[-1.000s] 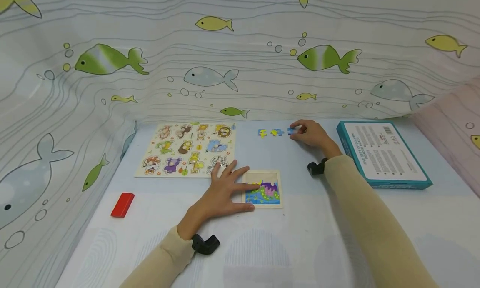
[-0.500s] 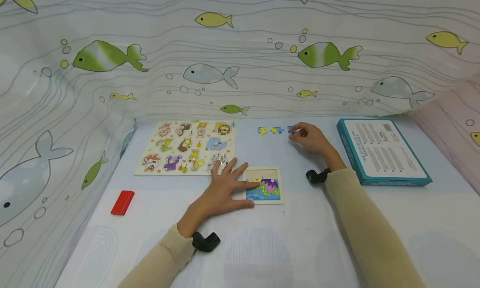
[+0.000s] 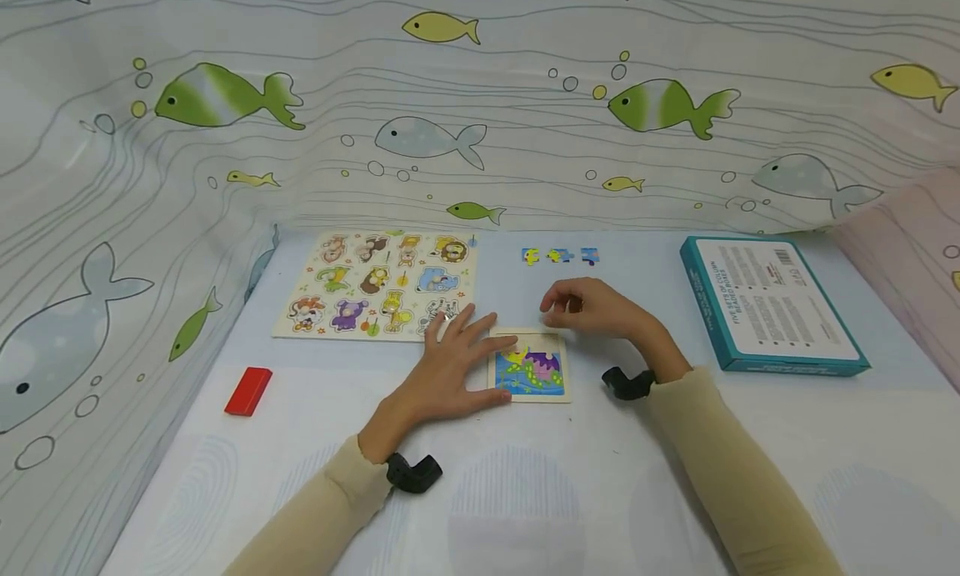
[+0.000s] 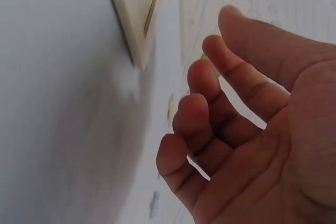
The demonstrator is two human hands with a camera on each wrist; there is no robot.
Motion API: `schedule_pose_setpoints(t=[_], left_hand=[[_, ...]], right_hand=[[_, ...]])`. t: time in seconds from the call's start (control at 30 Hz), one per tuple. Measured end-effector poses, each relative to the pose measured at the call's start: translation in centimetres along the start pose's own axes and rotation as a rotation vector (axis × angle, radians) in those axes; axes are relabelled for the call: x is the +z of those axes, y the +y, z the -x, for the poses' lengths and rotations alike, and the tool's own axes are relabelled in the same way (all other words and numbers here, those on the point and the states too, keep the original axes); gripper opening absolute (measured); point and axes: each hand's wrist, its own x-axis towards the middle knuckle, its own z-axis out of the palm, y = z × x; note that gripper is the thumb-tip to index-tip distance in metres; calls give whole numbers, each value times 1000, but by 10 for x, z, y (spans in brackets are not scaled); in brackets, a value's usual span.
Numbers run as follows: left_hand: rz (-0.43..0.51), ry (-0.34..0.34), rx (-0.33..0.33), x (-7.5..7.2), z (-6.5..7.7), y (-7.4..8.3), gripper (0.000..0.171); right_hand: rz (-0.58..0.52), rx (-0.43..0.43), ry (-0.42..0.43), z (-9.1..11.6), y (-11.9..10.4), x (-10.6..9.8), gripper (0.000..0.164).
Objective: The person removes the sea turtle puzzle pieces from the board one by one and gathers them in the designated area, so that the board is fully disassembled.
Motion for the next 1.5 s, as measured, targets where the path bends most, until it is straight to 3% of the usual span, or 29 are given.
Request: schedule_pose_setpoints(t=[0.23,0.5,0.83,1.5], left_hand=[[31,-6,-56,-3,-2,-3,83],[41,-14,-60,-5,-2,-4,83],[5,-31,-56,-3,-4,-1,79],[42,-2,-40,3,-1,-3,65]], right_hand=[[-18,-85,-92,4,-16,18,19],[2,-143,-126,5,-22,29,20],[159,-187,-149,6,-30,39,24],[139,-177,-170,8,-30,44,22]])
